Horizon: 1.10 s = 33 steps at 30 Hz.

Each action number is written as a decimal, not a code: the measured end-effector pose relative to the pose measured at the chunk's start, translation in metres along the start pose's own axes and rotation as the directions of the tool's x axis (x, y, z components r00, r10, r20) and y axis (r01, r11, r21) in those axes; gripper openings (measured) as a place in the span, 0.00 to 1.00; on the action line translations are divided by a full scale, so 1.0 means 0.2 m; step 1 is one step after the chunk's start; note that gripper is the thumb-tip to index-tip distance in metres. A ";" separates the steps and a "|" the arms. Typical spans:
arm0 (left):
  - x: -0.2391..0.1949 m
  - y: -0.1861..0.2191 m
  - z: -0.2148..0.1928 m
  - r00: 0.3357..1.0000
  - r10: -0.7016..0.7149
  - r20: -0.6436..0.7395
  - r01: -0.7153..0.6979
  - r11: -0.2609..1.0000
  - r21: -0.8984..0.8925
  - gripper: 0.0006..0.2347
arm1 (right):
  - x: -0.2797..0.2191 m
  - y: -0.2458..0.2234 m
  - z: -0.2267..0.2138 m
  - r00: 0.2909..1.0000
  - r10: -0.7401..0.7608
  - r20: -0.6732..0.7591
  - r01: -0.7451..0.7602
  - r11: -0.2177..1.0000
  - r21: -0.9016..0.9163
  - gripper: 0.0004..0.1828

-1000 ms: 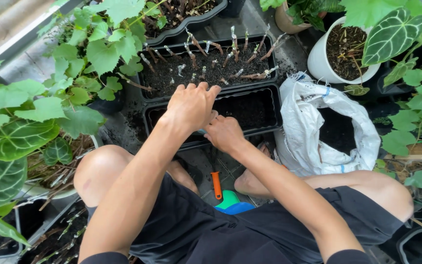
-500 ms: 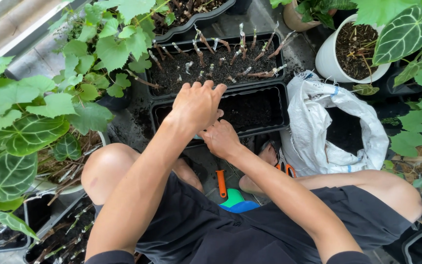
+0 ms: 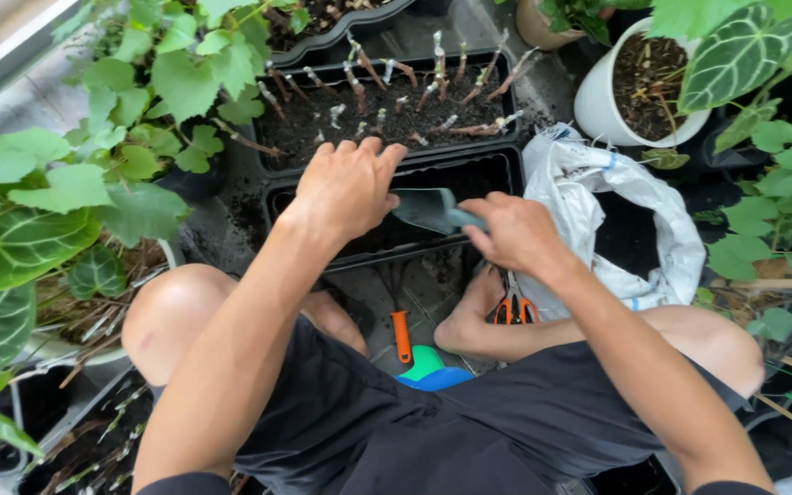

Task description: Filling a seedling tray with soil from a bag and planting several plant cuttings into it.

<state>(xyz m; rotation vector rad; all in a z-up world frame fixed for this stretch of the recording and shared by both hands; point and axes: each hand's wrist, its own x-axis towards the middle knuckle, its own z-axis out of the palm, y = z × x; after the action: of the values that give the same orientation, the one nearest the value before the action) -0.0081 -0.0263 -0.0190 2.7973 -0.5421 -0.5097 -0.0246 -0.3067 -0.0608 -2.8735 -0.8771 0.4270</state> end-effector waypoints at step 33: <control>0.71 1.06 0.85 0.665 0.733 0.143 -0.738 0.616 0.274 0.34 | -1.36 0.94 0.23 0.650 0.759 0.029 -0.739 0.641 -0.206 0.20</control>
<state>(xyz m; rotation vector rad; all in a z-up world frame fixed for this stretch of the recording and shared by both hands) -0.0151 -0.3034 -0.1512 2.4768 -1.8109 -0.2637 -0.1539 -0.6128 -0.0744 -3.2842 0.3906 0.5985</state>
